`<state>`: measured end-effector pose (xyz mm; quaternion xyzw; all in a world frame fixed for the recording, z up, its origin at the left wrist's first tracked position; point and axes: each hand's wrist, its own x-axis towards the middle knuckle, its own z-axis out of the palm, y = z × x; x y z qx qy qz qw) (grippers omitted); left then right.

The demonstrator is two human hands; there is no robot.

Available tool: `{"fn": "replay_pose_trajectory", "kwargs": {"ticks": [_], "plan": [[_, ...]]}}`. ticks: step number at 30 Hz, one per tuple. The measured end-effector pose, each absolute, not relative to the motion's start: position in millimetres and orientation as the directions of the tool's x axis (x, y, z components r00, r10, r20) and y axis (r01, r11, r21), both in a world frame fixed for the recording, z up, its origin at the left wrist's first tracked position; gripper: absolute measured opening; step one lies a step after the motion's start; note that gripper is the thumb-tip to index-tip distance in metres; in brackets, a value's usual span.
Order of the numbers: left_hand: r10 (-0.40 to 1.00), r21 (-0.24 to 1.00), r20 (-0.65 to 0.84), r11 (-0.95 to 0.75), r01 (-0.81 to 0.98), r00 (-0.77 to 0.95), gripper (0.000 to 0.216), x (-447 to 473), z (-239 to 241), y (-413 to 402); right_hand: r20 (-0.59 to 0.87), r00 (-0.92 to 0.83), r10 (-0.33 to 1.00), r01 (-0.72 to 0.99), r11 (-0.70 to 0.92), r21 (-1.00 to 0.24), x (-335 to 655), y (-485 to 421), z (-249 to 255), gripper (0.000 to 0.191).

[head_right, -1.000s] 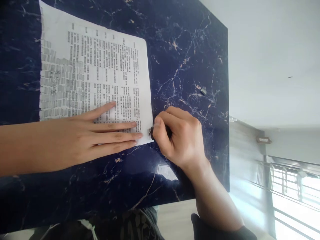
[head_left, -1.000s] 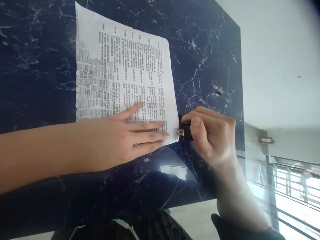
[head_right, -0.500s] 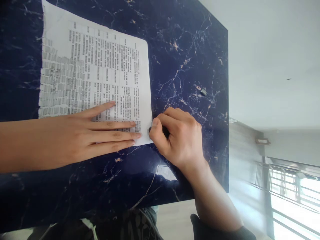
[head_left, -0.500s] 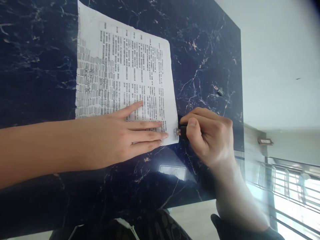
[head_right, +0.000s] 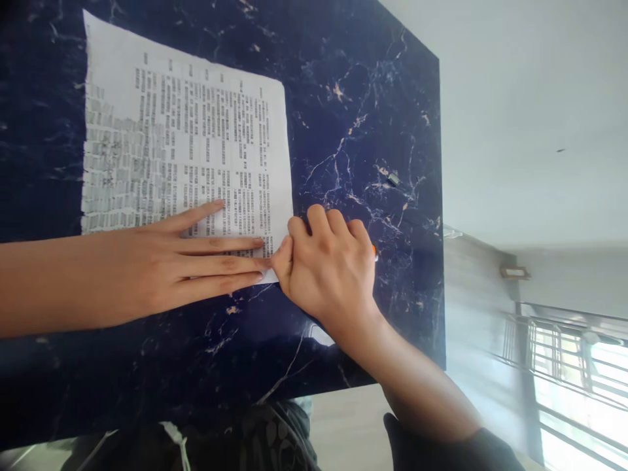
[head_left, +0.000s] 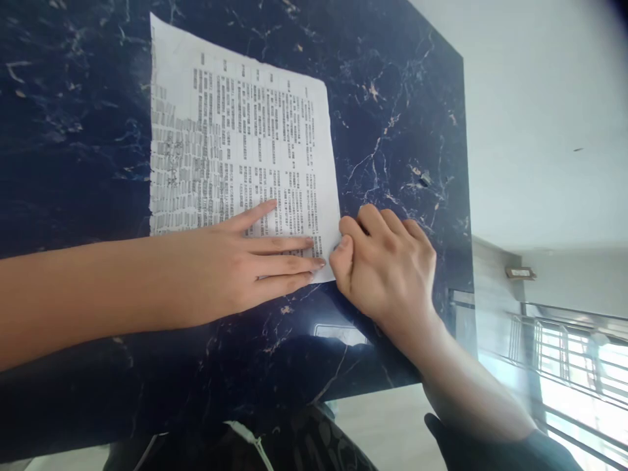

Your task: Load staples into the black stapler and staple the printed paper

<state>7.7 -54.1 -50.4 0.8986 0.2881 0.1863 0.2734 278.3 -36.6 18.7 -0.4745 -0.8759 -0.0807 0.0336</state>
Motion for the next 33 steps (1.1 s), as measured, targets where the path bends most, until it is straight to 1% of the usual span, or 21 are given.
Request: {"fn": "replay_pose_trajectory", "kwargs": {"ticks": [1,3,5,6,8,10,12,14,16,17,18,19,20,21,22,23,24,26,27,29,33], "plan": [[0.576,0.591,0.185,-0.712,0.378,0.796,0.067,5.7,-47.6,-49.0,0.139,-0.560,0.817,0.828,0.554,0.085,280.4,-35.1,18.8,0.033],[0.495,0.567,0.211,-0.765,0.307,0.843,0.073,3.8,-41.4,-42.0,0.139,-0.553,0.821,0.827,0.562,-0.031,288.9,-30.5,21.1,0.037],[0.442,0.539,0.231,-0.800,0.264,0.867,0.078,3.8,-36.4,-39.6,0.132,-0.487,0.863,0.850,0.503,-0.156,301.7,-23.8,25.0,0.041],[0.443,0.531,0.230,-0.803,0.269,0.867,0.080,4.0,-34.7,-39.7,0.143,-0.436,0.889,0.868,0.457,-0.194,309.0,-19.7,27.1,0.044],[0.481,0.524,0.205,-0.790,0.319,0.852,0.081,4.1,-32.5,-40.8,0.174,-0.352,0.919,0.893,0.386,-0.233,324.2,-10.3,31.6,0.049],[0.516,0.519,0.181,-0.773,0.365,0.837,0.082,3.5,-30.4,-41.2,0.129,-0.377,0.917,0.874,0.398,-0.278,339.2,-0.4,36.7,0.051],[0.485,0.508,0.159,-0.787,0.350,0.860,0.086,3.1,-26.8,-40.0,0.030,-0.482,0.876,0.822,0.464,-0.329,353.1,8.3,41.9,0.046],[0.413,0.489,0.139,-0.819,0.300,0.900,0.092,3.9,-21.2,-38.0,-0.052,-0.587,0.808,0.765,0.532,-0.362,362.9,13.7,45.1,0.040],[0.362,0.473,0.135,-0.842,0.261,0.923,0.090,5.1,-14.0,-35.4,-0.068,-0.597,0.799,0.767,0.544,-0.339,364.9,15.0,45.3,0.030],[0.366,0.471,0.162,-0.845,0.254,0.916,0.085,4.9,-10.2,-33.7,-0.042,-0.556,0.830,0.797,0.517,-0.313,361.9,14.1,44.7,0.025],[0.393,0.476,0.213,-0.841,0.257,0.894,0.077,3.7,-6.4,-31.2,0.018,-0.481,0.877,0.836,0.465,-0.292,356.1,12.3,44.2,0.022],[0.446,0.485,0.280,-0.830,0.276,0.850,0.069,1.0,-2.6,-28.0,0.100,-0.380,0.920,0.872,0.392,-0.293,347.4,9.6,43.9,0.024],[0.522,0.495,0.352,-0.808,0.319,0.777,0.060,-3.1,0.9,-23.8,0.172,-0.275,0.946,0.890,0.319,-0.328,336.2,6.4,44.2,0.028],[0.605,0.503,0.418,-0.775,0.381,0.677,0.054,-8.8,4.3,-18.9,0.210,-0.195,0.958,0.883,0.264,-0.388,322.7,2.8,45.1,0.030],[0.682,0.510,0.471,-0.728,0.459,0.559,0.048,-15.5,7.2,-13.4,0.210,-0.154,0.966,0.857,0.236,-0.459,307.2,-0.8,46.3,0.030],[0.740,0.513,0.510,-0.671,0.536,0.439,0.044,-23.0,9.7,-7.9,0.181,-0.154,0.971,0.823,0.227,-0.521,290.1,-3.9,47.5,0.028],[0.776,0.516,0.538,-0.613,0.599,0.330,0.041,-30.5,11.5,-2.5,0.140,-0.191,0.972,0.794,0.236,-0.560,272.0,-6.2,48.4,0.025],[0.795,0.523,0.577,-0.533,0.665,0.184,0.036,-43.7,13.3,6.3,0.085,-0.302,0.950,0.771,0.295,-0.565,235.2,-6.9,48.6,0.018],[0.795,0.523,0.586,-0.518,0.677,0.156,0.034,-48.7,13.4,9.5,0.065,-0.359,0.931,0.773,0.336,-0.538,218.3,-5.3,47.7,0.017],[0.789,0.514,0.593,-0.525,0.678,0.162,0.032,-54.9,12.6,13.5,-0.001,-0.428,0.904,0.782,0.370,-0.501,192.3,0.1,45.0,0.014],[0.791,0.528,0.573,-0.556,0.642,0.214,0.031,-55.0,8.8,16.1,-0.030,-0.409,0.912,0.813,0.350,-0.465,191.1,0.4,40.9,0.010]]}}
